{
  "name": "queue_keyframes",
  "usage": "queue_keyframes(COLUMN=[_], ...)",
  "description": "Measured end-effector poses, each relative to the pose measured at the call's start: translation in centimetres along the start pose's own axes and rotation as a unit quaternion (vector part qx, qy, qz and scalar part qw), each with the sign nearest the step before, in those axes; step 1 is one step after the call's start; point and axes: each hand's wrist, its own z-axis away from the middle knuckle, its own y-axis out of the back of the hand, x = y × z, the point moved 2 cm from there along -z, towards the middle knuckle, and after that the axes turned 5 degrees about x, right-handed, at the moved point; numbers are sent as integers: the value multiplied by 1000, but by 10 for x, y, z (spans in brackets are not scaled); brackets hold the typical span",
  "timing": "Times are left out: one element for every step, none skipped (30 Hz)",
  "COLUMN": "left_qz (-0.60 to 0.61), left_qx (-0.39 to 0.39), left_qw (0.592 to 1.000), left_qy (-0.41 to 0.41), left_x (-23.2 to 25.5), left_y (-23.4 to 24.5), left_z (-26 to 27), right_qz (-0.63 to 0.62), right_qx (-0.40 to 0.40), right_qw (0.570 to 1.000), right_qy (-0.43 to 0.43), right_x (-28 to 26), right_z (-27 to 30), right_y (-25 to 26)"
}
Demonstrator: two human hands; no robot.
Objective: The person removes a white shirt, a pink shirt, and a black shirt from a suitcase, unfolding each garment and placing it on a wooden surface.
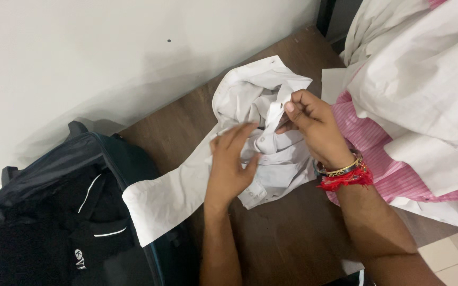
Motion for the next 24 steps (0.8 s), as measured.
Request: queue_keyframes(left_qz=[102, 102, 71, 41, 41, 80, 118, 118, 120, 122, 122, 69, 17, 19, 26, 33, 33, 16, -3, -4, 29, 61, 61, 111], left_qx=[-63, -64, -65, -67, -66, -42, -19, -19, 13, 44, 48, 78, 106, 106, 111, 115, 116, 80, 44, 44, 7, -30, -29, 16], left_qw=[993, 993, 994, 995, 995, 993, 988, 987, 983, 976, 977, 984, 986, 986, 987, 987, 987, 992, 994, 994, 989, 979, 979, 987], left_qy=[20, 20, 41, 62, 63, 82, 102, 103, 138, 173, 166, 146, 129, 125, 114, 103, 102, 99, 97, 98, 146, 194, 195, 111], left_x=[-1, -3, -5, -7, -9, -11, -13, -13, -14, -15, -14, -13, -12, -12, -11, -10, -10, -9, -7, -4, -4, -3, -2, 1], left_y=[-5, -10, -16, -20, -21, -22, -22, -24, -26, -27, -29, -29, -29, -32, -33, -35, -35, -36, -36, -32, -28, -25, -21, -17], left_z=[2, 3, 4, 6, 7, 8, 10, 13, 14, 15, 15, 16, 18, 19, 21, 22, 21, 18, 16, 15, 15, 14, 12, 10], right_qz=[-17, -35, -34, -45, -56, -55, -43, -31, -30, 1, 32, 33, 134, 233, 234, 263, 290, 291, 285, 280, 279, 287, 295, 295], right_qx=[-3, -7, -7, -9, -12, -13, -10, -7, -10, -12, -12, -13, -3, 7, 9, -45, -100, -100, -113, -126, -125, -106, -88, -89], right_qw=[1000, 999, 999, 999, 998, 998, 999, 999, 998, 998, 997, 996, 988, 970, 970, 963, 952, 951, 951, 951, 952, 951, 950, 950], right_qy=[1, 2, 1, 5, 9, 9, 25, 42, 45, 55, 69, 77, 73, 68, 68, 42, 16, 16, 23, 30, 30, 38, 46, 46], right_x=[-1, -1, -2, -3, -5, -7, -8, -10, -14, -18, -23, -27, -28, -29, -30, -28, -26, -25, -23, -21, -19, -19, -19, -19], right_z=[1, 2, 3, 4, 5, 4, 5, 7, 7, 8, 9, 11, 15, 17, 19, 21, 22, 21, 20, 20, 19, 17, 15, 14], right_y=[0, -1, -3, -6, -9, -11, -15, -18, -21, -25, -28, -30, -31, -31, -31, -34, -37, -38, -41, -42, -41, -38, -35, -31])
